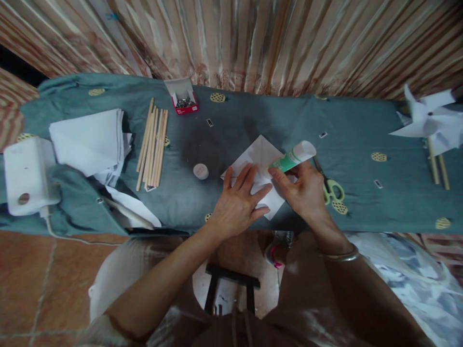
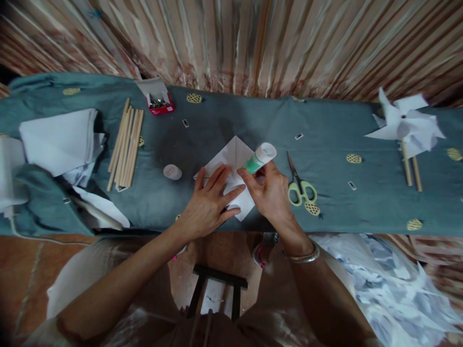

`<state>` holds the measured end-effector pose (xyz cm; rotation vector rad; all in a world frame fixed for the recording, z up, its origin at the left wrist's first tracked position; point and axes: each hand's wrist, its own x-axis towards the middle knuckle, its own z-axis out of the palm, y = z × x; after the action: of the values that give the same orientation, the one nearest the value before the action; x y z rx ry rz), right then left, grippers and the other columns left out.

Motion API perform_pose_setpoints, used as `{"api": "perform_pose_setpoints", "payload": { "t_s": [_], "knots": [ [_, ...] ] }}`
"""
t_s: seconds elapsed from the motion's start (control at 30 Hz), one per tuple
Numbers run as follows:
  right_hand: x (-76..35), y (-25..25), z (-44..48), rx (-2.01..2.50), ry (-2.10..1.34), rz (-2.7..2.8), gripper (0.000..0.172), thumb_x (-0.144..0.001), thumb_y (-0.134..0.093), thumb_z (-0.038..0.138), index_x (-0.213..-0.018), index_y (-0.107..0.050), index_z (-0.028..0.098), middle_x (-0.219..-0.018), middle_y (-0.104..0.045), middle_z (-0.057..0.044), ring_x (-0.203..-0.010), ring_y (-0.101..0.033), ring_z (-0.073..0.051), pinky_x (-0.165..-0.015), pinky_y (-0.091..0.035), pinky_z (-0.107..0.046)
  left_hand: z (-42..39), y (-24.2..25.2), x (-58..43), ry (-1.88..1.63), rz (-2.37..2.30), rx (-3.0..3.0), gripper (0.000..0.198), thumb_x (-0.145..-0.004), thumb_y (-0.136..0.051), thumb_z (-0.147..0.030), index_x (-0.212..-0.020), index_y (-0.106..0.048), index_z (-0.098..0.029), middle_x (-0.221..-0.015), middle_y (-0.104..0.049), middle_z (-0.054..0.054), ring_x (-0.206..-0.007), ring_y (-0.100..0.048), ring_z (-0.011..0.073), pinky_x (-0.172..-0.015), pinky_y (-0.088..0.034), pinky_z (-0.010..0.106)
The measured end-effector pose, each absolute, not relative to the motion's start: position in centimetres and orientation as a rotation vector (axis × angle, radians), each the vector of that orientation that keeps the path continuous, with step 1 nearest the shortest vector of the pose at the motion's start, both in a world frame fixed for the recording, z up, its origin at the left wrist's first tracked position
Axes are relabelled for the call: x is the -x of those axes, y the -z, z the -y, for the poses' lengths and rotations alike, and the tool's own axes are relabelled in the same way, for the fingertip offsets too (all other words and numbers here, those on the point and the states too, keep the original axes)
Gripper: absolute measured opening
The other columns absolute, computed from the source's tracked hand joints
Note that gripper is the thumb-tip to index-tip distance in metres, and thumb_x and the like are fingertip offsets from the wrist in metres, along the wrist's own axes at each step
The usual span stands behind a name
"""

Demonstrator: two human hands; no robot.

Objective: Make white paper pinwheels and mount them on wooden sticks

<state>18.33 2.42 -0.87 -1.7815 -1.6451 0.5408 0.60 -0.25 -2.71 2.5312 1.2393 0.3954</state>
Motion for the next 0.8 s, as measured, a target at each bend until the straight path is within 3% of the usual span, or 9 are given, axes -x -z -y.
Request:
{"api": "perform_pose_setpoints", "payload": {
  "t_s": [0.8],
  "knots": [
    [-17.0, 0.5, -3.1, 1.798, -0.48, 1.737, 0.029, -0.081, -0.064, 0.051, -0.089, -0.061, 0.024, -0.079, -0.072, -0.003, -0.071, -0.067, -0.021, -0.064, -0.049, -0.034, 0.2, 2.7, -0.6, -0.402, -1.234, -2.508, 0.052, -0.087, -0.058, -0.049, -0.134, -0.052, -0.027, -0.153, -0.036, 0.017, -0.144, -0.025, 0.037, -0.111, -0.016, 0.071]
  ]
}}
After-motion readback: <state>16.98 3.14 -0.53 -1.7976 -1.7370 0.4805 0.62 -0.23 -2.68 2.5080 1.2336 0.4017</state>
